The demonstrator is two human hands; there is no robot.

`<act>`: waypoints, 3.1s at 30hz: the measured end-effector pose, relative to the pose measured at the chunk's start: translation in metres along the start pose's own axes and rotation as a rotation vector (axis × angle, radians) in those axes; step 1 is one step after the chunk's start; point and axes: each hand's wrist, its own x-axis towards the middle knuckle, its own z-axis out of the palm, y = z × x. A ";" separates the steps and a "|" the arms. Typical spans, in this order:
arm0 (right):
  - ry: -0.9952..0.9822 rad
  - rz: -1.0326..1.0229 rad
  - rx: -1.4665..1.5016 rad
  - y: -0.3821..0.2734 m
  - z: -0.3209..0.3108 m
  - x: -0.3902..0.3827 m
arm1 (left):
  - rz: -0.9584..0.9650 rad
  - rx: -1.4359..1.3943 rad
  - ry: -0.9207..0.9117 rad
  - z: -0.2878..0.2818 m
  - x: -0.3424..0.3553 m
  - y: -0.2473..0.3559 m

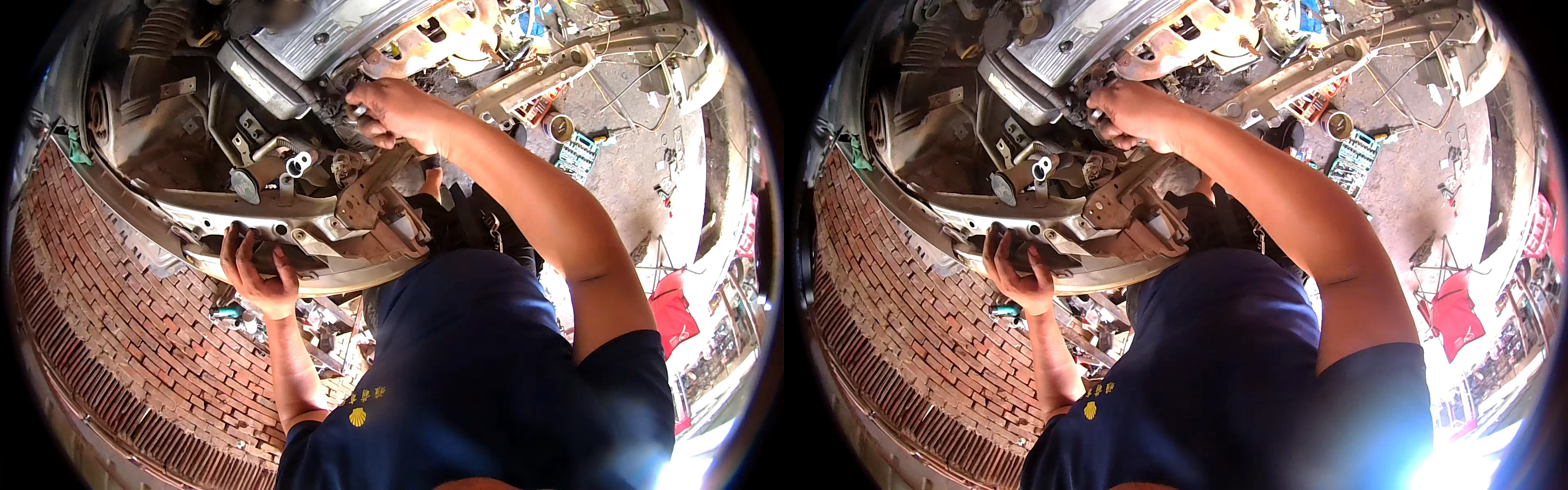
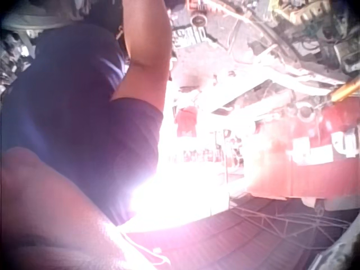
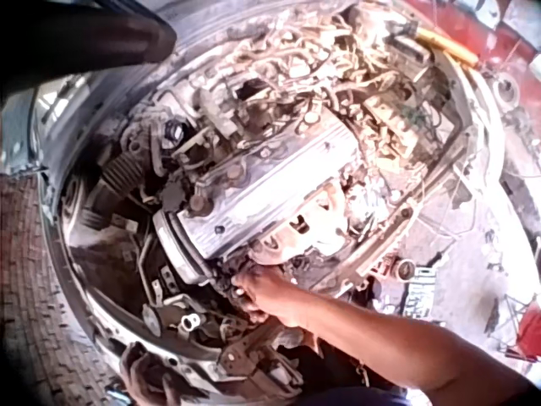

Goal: The person disassembles car engine components by loosening bolts using a ratchet wrench with an extension bar, changing sockets, and unscrewing fasteners around the engine block by hand and with hand tools.

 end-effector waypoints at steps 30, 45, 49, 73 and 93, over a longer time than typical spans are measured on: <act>0.223 -0.061 -0.546 0.189 -0.210 -0.092 | 0.025 0.021 0.003 0.002 -0.004 -0.004; 0.361 -0.383 -1.110 0.183 -0.234 0.077 | 0.016 0.122 -0.013 0.010 -0.009 -0.011; 0.281 -0.844 -1.069 0.168 -0.239 0.110 | 0.066 0.093 -0.039 0.011 -0.011 -0.015; 0.683 -0.827 -1.243 0.147 -0.224 0.151 | -0.047 0.128 -0.044 0.008 -0.026 -0.027; 0.766 -0.962 -1.016 0.160 -0.243 0.170 | 0.057 0.192 -0.049 0.006 -0.029 -0.033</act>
